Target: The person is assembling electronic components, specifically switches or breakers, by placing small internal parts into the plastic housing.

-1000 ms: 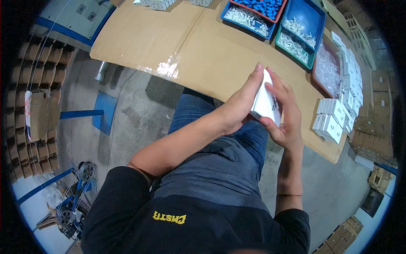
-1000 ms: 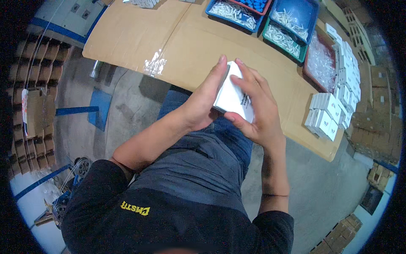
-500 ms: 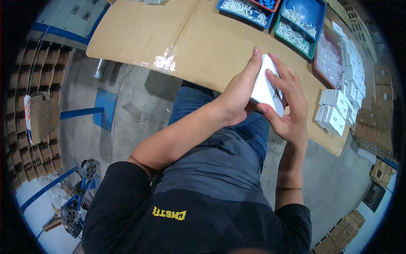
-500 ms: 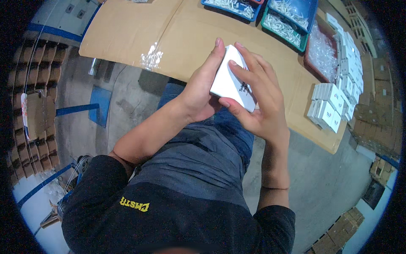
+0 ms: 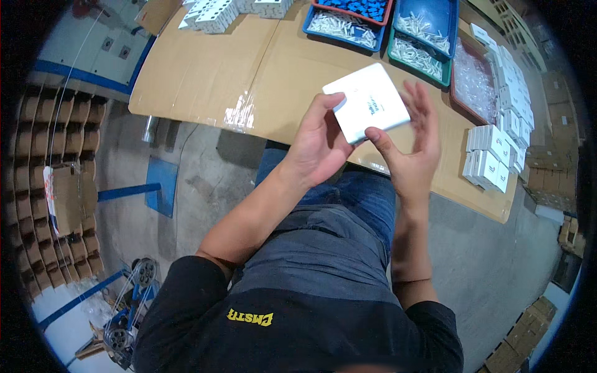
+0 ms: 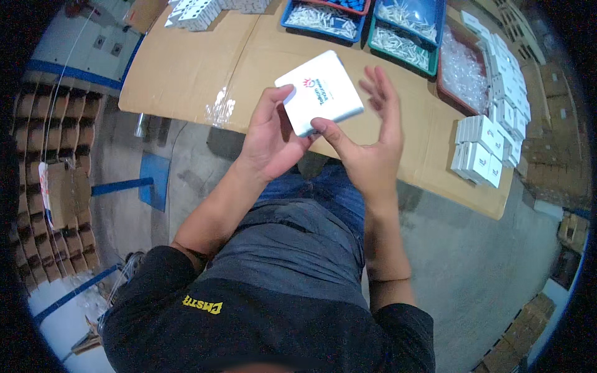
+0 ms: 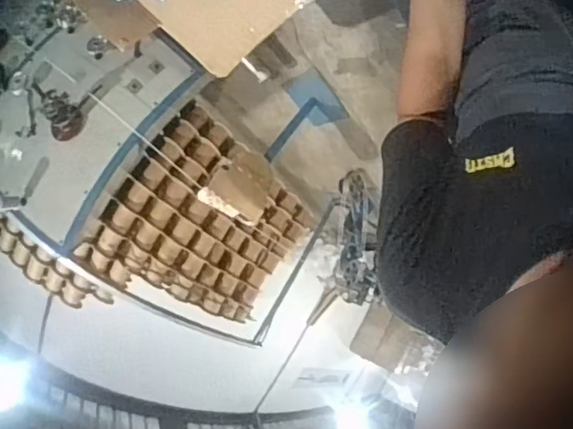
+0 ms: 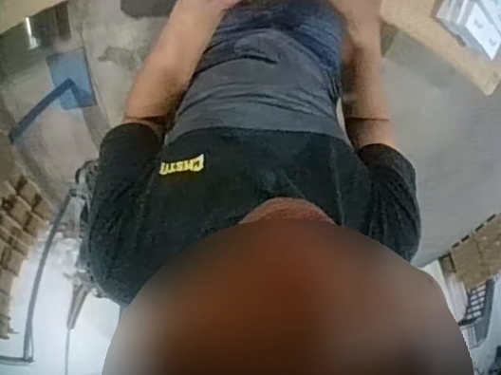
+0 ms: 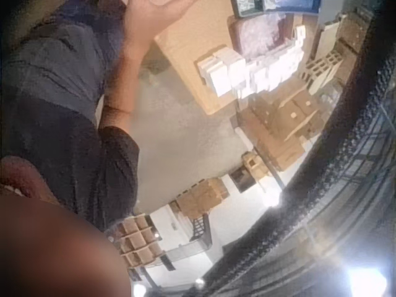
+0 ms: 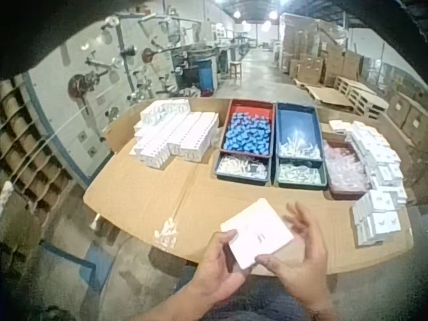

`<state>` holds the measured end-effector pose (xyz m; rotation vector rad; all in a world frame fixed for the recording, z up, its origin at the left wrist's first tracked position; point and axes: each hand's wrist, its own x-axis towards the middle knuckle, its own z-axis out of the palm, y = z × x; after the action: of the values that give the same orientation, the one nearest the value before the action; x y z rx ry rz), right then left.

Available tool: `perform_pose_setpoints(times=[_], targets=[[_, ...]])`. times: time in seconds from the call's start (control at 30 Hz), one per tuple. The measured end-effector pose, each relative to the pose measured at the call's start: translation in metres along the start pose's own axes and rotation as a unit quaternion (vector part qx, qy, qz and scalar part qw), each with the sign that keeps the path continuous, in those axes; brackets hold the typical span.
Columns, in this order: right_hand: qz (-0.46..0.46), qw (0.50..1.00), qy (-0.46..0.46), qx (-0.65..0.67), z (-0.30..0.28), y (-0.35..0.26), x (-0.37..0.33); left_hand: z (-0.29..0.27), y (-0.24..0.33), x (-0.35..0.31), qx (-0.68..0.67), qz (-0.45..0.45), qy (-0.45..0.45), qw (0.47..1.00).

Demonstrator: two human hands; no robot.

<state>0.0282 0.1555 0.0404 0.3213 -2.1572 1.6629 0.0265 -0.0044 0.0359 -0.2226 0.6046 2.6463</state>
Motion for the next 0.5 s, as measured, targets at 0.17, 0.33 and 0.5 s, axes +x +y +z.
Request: perform_pose_setpoints(times=[0.17, 0.33, 0.5], targets=[[0.156, 0.965, -0.006, 0.213, 0.005, 0.010, -0.019, -0.021, 0.001, 0.006, 0.124, 0.088, -0.021, 0.988], [0.141, 0.975, -0.011, 0.172, 0.003, 0.019, -0.028, -0.022, -0.010, 0.010, 0.416, 0.299, 0.025, 0.858], [0.078, 0.989, -0.006, 0.128, 0.005, 0.021, -0.029, -0.031, -0.015, 0.011, 0.493, 0.384, 0.041, 0.780]])
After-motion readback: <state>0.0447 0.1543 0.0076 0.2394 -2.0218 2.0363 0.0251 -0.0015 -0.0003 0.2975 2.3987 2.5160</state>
